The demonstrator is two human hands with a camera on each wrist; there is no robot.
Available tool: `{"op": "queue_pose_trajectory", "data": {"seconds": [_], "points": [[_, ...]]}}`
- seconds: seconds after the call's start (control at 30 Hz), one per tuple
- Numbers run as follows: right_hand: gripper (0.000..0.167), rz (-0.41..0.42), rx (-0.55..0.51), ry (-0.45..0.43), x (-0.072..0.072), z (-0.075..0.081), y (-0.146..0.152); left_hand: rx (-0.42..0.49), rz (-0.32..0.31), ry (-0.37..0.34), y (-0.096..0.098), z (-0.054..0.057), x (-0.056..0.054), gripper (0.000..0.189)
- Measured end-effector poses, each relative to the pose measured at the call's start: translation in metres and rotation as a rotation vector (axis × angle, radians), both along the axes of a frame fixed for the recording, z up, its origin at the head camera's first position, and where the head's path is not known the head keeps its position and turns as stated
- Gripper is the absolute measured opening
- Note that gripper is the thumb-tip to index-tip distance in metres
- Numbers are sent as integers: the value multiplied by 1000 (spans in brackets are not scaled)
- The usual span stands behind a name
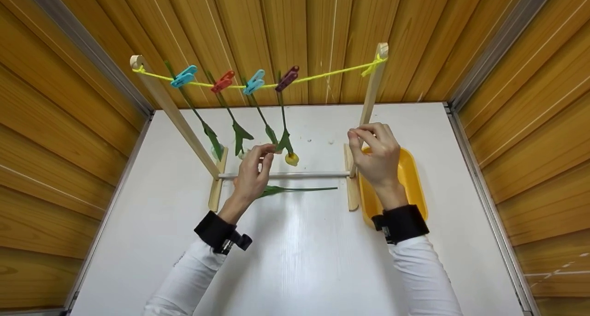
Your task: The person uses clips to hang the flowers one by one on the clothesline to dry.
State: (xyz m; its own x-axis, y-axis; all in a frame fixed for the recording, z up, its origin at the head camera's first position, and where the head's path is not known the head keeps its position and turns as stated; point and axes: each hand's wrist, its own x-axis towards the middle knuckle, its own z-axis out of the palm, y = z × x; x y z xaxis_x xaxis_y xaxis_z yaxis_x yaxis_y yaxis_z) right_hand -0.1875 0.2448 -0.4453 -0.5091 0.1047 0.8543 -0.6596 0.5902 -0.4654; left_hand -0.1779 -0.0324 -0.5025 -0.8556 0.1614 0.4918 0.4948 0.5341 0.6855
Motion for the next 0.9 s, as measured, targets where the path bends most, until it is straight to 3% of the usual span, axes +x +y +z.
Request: {"op": "queue_pose_trajectory", "data": {"seconds": [0.3, 0.57, 0.73, 0.9], "points": [[12, -80, 121, -172, -1, -35, 40, -46, 10, 12, -8, -17, 11, 23], [18, -164, 418, -383, -4, -78, 75, -92, 26, -2, -14, -38, 20, 22], [22, -148, 532, -540, -6, -102, 87, -112, 36, -22, -17, -49, 25, 20], [34, -86, 612, -756, -9, -113, 89, -146, 34, -58, -20, -57, 27, 20]]}}
